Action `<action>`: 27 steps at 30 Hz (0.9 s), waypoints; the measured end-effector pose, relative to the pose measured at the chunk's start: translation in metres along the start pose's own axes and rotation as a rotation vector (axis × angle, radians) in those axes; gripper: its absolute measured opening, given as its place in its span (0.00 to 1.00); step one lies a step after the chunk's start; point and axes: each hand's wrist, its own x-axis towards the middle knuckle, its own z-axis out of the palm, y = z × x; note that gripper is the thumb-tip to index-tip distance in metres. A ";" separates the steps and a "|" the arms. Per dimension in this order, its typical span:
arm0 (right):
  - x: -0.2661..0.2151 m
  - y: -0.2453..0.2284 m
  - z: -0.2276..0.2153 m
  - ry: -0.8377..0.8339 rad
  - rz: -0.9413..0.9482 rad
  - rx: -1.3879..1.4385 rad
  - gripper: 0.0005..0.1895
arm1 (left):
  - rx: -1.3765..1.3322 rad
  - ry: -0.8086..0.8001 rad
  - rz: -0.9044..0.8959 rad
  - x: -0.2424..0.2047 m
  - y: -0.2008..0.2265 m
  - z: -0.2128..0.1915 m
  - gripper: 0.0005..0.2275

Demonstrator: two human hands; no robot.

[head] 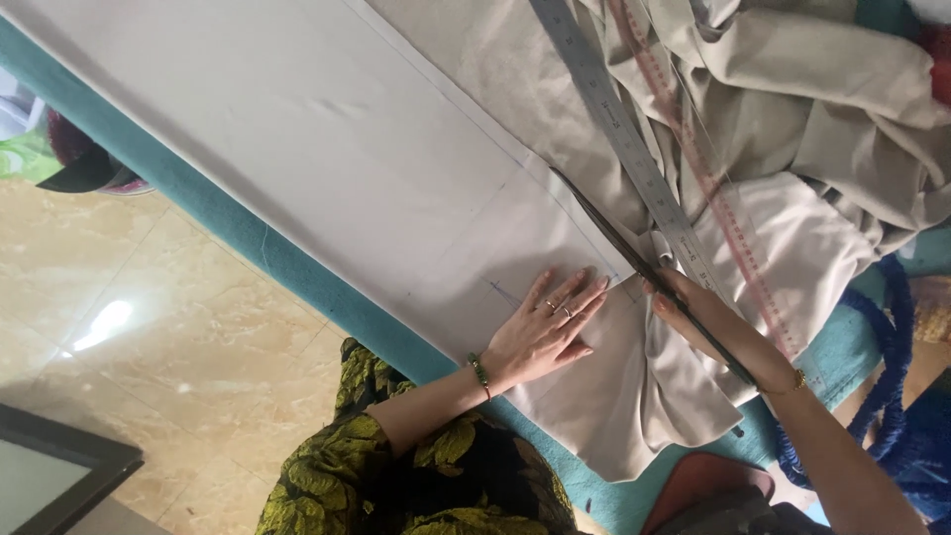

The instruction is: The person uses shears to cut a piece of light-colored fabric along a marked line on a teal work table. After cutting, they use a ruler and a blue pen to measure and mark additional lines on the fabric.

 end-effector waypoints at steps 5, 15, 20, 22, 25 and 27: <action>-0.014 -0.058 -0.012 0.003 -0.076 -0.025 0.48 | 0.008 -0.043 0.005 -0.001 0.001 -0.003 0.37; 0.014 -0.056 -0.009 -0.020 -0.048 0.051 0.50 | -0.018 -0.024 0.016 -0.001 -0.001 -0.008 0.38; 0.012 -0.065 -0.013 -0.036 -0.077 -0.072 0.51 | -0.031 0.000 0.012 -0.002 -0.001 -0.004 0.39; 0.007 -0.092 -0.017 -0.024 -0.105 -0.018 0.48 | -0.033 0.006 0.009 -0.002 -0.001 -0.005 0.38; 0.011 -0.104 -0.017 -0.019 -0.146 0.042 0.47 | -0.012 0.004 0.008 -0.001 -0.001 -0.008 0.38; 0.024 -0.090 -0.015 -0.029 -0.158 0.045 0.49 | 0.008 -0.004 0.006 -0.001 -0.001 -0.009 0.38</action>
